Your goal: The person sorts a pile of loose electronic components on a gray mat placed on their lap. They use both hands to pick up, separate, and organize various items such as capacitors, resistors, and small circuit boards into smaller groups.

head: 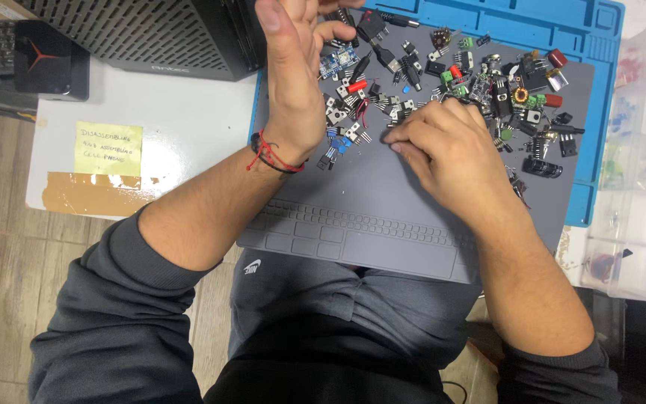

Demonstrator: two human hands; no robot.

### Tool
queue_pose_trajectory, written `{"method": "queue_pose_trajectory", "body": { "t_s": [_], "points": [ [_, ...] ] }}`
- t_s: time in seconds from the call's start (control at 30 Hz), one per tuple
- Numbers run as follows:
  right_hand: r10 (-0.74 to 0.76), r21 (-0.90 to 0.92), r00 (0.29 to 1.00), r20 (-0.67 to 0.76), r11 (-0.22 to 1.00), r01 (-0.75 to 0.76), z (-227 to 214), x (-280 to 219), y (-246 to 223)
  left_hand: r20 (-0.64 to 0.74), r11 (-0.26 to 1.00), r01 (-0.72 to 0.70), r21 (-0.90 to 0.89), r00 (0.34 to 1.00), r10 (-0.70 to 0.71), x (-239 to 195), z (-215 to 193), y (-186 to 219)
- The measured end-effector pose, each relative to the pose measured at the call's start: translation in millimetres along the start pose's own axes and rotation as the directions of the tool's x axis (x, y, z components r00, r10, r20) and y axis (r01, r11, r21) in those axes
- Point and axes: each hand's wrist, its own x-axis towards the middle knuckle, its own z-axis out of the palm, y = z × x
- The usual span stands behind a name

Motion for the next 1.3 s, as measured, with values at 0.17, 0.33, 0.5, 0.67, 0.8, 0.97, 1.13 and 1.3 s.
{"method": "queue_pose_trajectory", "body": {
  "t_s": [0.17,0.33,0.5,0.67,0.8,0.97,1.13,1.3],
  "points": [
    [0.075,0.086,0.996,0.043,0.993,-0.079,-2,2,-3,-0.008,0.998,-0.017,0.066,1.000,0.018,-2,4,8],
    [0.114,0.175,0.992,0.056,0.977,-0.122,-2,4,-5,-0.020,0.992,-0.043,0.115,0.999,0.046,-3,4,8],
    [0.071,0.236,0.997,0.041,0.969,-0.078,0,3,-2,-0.009,0.991,-0.073,0.114,0.997,0.074,-4,4,6],
    [0.005,0.230,1.000,0.026,0.973,-0.011,-4,5,-4,-0.009,0.989,-0.089,0.115,0.996,0.090,-3,5,8],
    [0.025,0.166,0.999,0.025,0.986,-0.029,-6,5,-10,-0.011,0.989,-0.089,0.118,0.996,0.091,-4,6,8],
    [-0.019,0.192,1.000,0.010,0.981,0.017,1,8,-8,-0.002,0.979,-0.080,0.185,0.997,0.082,-2,7,14],
    [-0.006,0.192,1.000,0.022,0.981,0.001,1,5,-3,0.005,0.973,-0.078,0.218,0.997,0.079,-2,7,14],
    [0.000,0.175,1.000,0.017,0.984,-0.003,-4,2,1,0.013,0.978,-0.069,0.197,0.998,0.068,-2,7,17]
  ]
}}
